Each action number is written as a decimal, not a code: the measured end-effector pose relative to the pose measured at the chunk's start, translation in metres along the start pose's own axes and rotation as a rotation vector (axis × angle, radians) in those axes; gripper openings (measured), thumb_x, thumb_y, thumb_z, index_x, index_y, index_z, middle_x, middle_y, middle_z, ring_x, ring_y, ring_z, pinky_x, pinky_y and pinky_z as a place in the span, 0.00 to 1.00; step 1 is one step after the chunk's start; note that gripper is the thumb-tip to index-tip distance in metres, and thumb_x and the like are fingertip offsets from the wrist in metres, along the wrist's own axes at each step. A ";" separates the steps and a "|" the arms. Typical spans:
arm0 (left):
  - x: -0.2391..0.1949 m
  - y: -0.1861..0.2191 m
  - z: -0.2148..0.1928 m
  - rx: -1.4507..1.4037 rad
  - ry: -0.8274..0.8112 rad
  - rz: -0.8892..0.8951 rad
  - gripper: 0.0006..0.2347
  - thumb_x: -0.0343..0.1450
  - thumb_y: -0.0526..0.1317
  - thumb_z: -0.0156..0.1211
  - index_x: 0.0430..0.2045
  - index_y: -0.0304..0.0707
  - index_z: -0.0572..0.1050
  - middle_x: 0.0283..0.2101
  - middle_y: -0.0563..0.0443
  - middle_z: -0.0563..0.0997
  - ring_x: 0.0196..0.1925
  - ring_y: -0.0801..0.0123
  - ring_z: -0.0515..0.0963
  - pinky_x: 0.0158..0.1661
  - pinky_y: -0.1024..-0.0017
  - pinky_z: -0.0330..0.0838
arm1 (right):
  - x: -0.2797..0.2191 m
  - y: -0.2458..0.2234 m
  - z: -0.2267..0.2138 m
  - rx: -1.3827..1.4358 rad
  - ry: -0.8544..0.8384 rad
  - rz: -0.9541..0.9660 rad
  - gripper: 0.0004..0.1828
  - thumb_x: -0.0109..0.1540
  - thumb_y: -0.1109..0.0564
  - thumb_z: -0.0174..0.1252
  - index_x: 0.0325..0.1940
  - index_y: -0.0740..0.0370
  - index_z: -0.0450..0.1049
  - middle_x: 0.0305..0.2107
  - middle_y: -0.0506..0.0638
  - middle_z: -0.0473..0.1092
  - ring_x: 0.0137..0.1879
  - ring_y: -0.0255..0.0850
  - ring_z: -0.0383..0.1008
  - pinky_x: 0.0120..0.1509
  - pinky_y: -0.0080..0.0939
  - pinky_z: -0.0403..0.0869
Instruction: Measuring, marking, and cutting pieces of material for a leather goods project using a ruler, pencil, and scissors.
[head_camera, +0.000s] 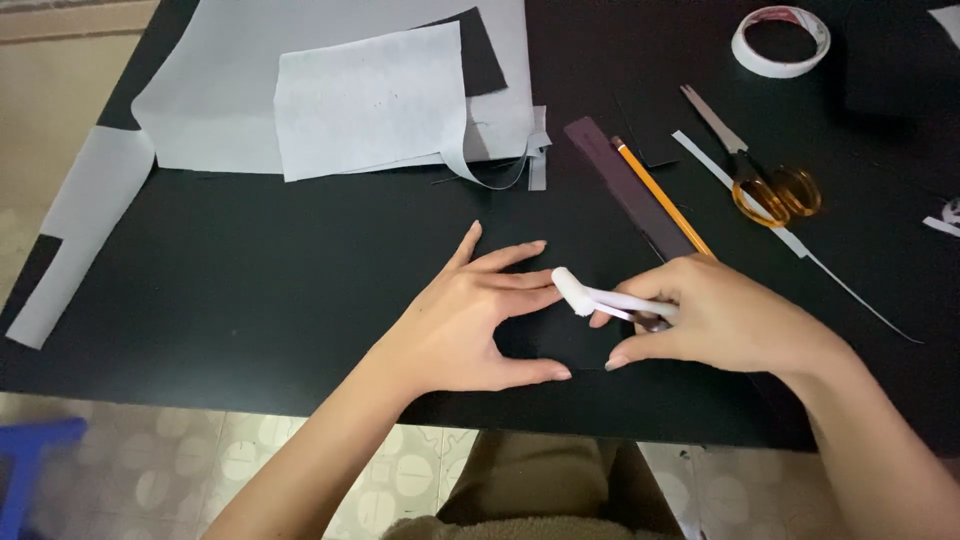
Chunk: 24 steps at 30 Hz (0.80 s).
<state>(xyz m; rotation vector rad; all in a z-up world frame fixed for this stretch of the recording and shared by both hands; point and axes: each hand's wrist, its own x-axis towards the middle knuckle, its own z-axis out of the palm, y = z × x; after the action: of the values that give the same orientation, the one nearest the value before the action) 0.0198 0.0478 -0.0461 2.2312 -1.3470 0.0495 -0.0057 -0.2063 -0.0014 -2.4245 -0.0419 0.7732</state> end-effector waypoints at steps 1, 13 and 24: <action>0.000 -0.001 0.000 -0.001 0.000 0.001 0.30 0.65 0.60 0.65 0.56 0.38 0.77 0.61 0.50 0.79 0.71 0.51 0.67 0.67 0.27 0.41 | 0.002 0.001 0.000 0.000 0.001 0.001 0.19 0.49 0.51 0.80 0.44 0.42 0.93 0.26 0.42 0.80 0.32 0.33 0.70 0.41 0.32 0.65; -0.001 0.001 0.001 -0.030 0.037 -0.027 0.25 0.68 0.56 0.63 0.52 0.36 0.79 0.59 0.49 0.80 0.71 0.53 0.68 0.66 0.27 0.43 | 0.005 0.001 -0.003 0.047 -0.032 0.062 0.17 0.53 0.54 0.78 0.47 0.44 0.93 0.24 0.46 0.70 0.31 0.37 0.62 0.39 0.35 0.59; 0.000 0.001 0.000 -0.021 0.029 -0.007 0.27 0.67 0.57 0.66 0.55 0.38 0.77 0.60 0.50 0.80 0.71 0.52 0.68 0.66 0.26 0.43 | 0.005 0.002 -0.003 0.055 -0.040 0.044 0.18 0.52 0.53 0.78 0.48 0.44 0.93 0.24 0.46 0.69 0.30 0.37 0.61 0.39 0.35 0.58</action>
<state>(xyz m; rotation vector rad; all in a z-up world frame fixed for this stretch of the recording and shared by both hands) 0.0193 0.0477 -0.0460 2.2089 -1.3186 0.0646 -0.0002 -0.2084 -0.0030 -2.3648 0.0172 0.8321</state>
